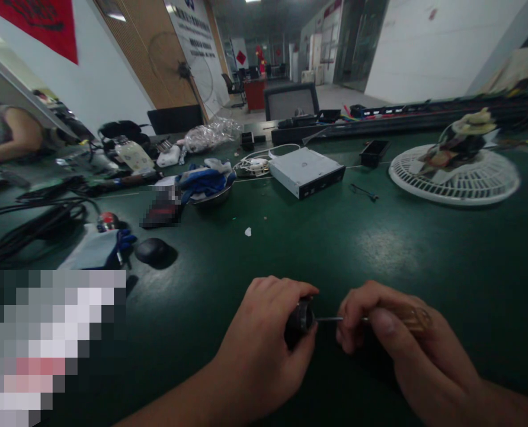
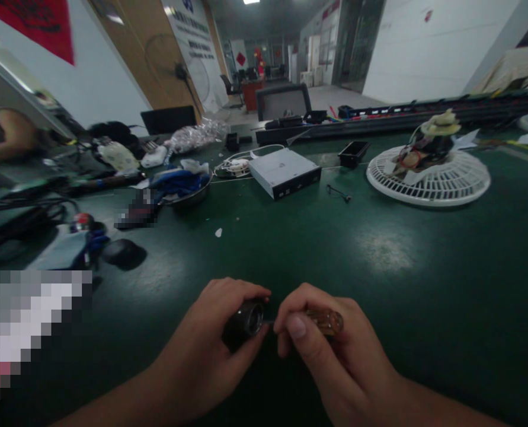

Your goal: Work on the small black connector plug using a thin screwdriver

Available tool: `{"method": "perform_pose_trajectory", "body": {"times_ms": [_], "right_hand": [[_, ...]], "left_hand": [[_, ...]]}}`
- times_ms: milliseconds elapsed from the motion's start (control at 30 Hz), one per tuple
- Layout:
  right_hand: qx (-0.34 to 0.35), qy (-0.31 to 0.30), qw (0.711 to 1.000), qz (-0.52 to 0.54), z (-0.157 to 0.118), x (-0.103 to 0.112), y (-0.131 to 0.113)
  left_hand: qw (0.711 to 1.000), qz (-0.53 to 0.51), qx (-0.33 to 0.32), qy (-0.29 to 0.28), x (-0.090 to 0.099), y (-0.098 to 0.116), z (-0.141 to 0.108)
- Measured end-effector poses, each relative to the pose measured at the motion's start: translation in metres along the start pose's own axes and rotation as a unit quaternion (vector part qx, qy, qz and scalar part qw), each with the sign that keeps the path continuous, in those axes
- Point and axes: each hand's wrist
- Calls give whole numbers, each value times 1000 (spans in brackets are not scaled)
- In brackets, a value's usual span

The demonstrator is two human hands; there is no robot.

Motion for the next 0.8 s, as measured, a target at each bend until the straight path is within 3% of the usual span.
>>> {"method": "perform_pose_trajectory", "body": {"times_ms": [200,433,633,800], "right_hand": [[65,-11,998,13,3,1,-3],[-8,4,1000,-22,3,0,-2],[58,-26,998,-8,3,1,-4],[66,12,997,-41,3,0,-3]], "left_hand": [[1000,-1,-4,-2,1,-1,0],[1000,-8,-10,-17,1,2,2],[1000,-13,-10,-13,1,2,0],[1000,-16,-5,-16,0,1,0]]}}
Point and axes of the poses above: each hand's wrist, its own z-axis towards the middle knuckle, its own x-axis out of the back of the hand, y = z × x, and after that the axes turned 1 degree about z, right-handed
